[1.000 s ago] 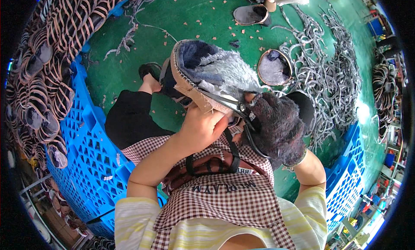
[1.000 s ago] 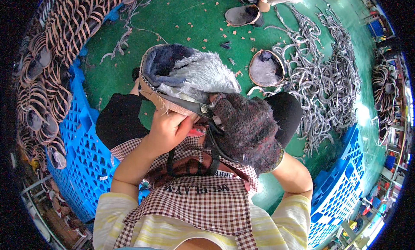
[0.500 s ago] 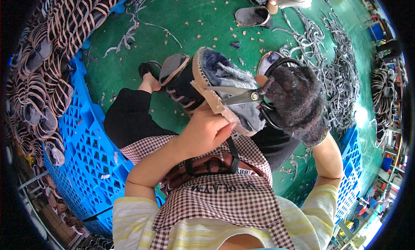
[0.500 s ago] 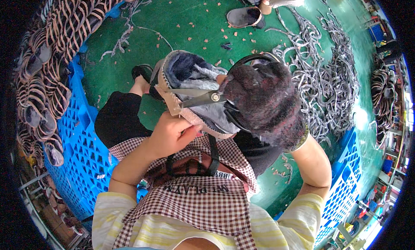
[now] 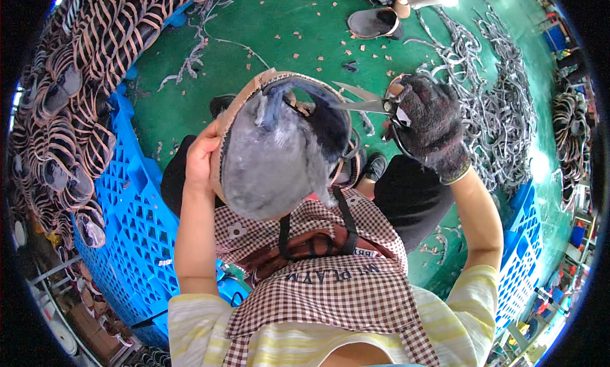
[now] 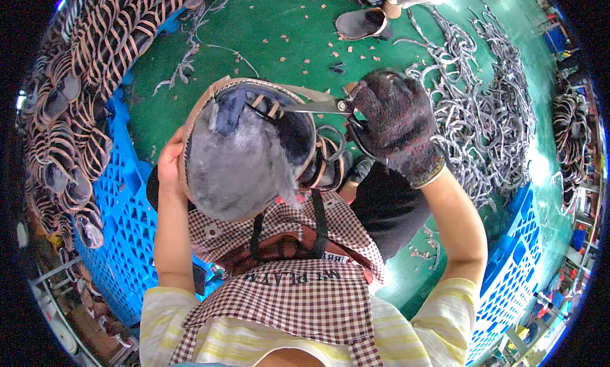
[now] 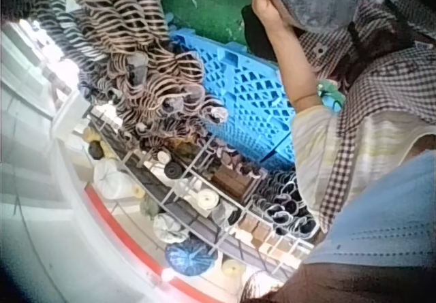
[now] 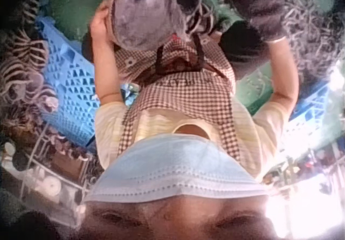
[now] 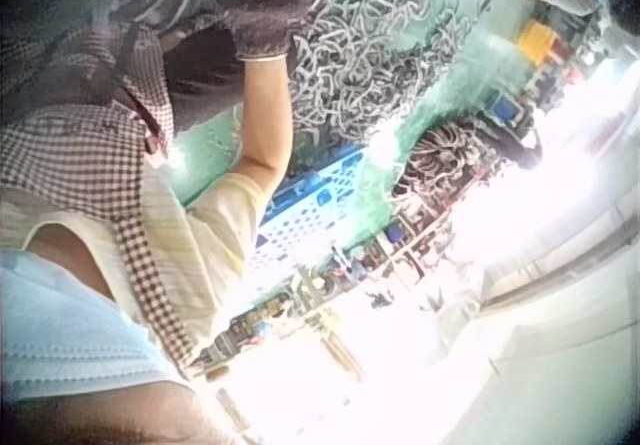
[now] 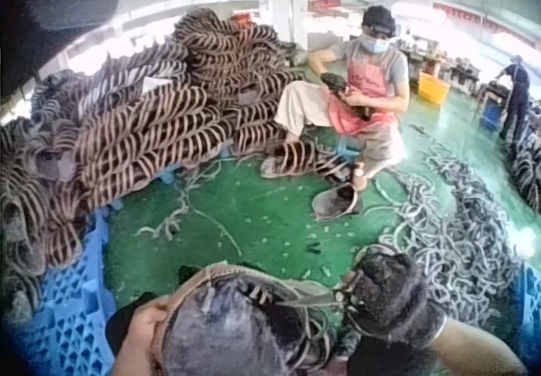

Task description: Trimming excess material from shoe uppers using a specialized hand tool.

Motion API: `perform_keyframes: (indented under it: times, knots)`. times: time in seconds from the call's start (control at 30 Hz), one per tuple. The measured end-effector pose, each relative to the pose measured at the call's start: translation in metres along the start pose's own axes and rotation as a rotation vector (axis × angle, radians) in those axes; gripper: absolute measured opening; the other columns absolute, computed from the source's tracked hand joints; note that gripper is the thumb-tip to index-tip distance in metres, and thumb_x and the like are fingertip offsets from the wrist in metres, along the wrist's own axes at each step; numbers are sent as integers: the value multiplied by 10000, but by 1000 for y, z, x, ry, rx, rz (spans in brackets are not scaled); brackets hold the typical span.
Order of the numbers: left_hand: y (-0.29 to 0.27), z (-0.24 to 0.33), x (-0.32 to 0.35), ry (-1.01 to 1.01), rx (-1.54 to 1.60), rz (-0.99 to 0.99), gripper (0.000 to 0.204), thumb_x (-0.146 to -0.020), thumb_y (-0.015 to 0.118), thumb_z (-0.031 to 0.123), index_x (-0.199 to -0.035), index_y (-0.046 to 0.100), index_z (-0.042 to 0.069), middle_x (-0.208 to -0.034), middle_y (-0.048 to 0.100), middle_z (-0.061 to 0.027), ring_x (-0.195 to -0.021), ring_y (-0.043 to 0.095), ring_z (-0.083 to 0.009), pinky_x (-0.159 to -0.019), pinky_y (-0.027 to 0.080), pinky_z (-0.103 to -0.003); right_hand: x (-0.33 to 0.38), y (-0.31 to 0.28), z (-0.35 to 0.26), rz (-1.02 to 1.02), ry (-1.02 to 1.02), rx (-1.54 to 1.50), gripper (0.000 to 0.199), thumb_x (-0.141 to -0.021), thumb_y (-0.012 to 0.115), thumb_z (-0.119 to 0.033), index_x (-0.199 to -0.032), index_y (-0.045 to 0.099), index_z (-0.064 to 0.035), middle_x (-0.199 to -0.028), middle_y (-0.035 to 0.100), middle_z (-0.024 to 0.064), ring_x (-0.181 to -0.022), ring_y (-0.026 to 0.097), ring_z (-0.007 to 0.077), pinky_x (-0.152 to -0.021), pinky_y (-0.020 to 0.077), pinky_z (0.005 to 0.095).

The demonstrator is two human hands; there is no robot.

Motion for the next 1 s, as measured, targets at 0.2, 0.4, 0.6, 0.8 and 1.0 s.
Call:
perform_keyframes:
  times: [0.2,0.4,0.6,0.8,1.0]
  knots:
    - [15,10,0,-81,-24,-182,408,-645,484,113,-998,558,-78,-991,606,-164,-888,603,-259,-817,487,-347,-35,-30,-23,81,-264,102,544,-577,688,-206,-1087,536,-95,-898,534,104,-780,533,280,-659,406,409]
    - [24,1,-8,-134,-138,-260,347,-606,492,116,-892,571,-65,-909,588,-102,-838,571,-206,-792,441,-274,-40,-37,-33,179,-469,132,570,-550,669,-168,-1103,540,-106,-864,556,81,-673,537,249,-579,410,378]
    - [53,0,-8,-249,-287,-336,194,-650,467,144,-751,517,-13,-760,511,-19,-708,484,-100,-635,379,-207,-44,-53,-37,177,-562,175,394,-567,672,-166,-957,618,-181,-744,556,24,-668,552,221,-575,417,352]
    - [76,-5,-12,-321,-145,-496,113,-649,465,144,-655,406,48,-666,393,31,-604,392,-77,-545,329,-235,-59,-50,-50,88,-608,155,343,-571,671,-231,-909,616,-251,-740,546,-5,-709,553,210,-575,419,355]
    - [71,-12,-15,-211,-146,-420,322,-677,435,140,-865,598,-65,-898,635,-183,-825,631,-255,-782,519,-339,-53,-41,-50,37,-702,67,237,-613,667,-221,-828,596,-153,-700,520,8,-629,530,201,-606,410,321]
Point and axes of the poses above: each hand's wrist, its own x-axis away from the middle knuckle, its own y-axis out of the palm, z = x × y, the point moved 7 cm from there along -x, towards the middle knuckle
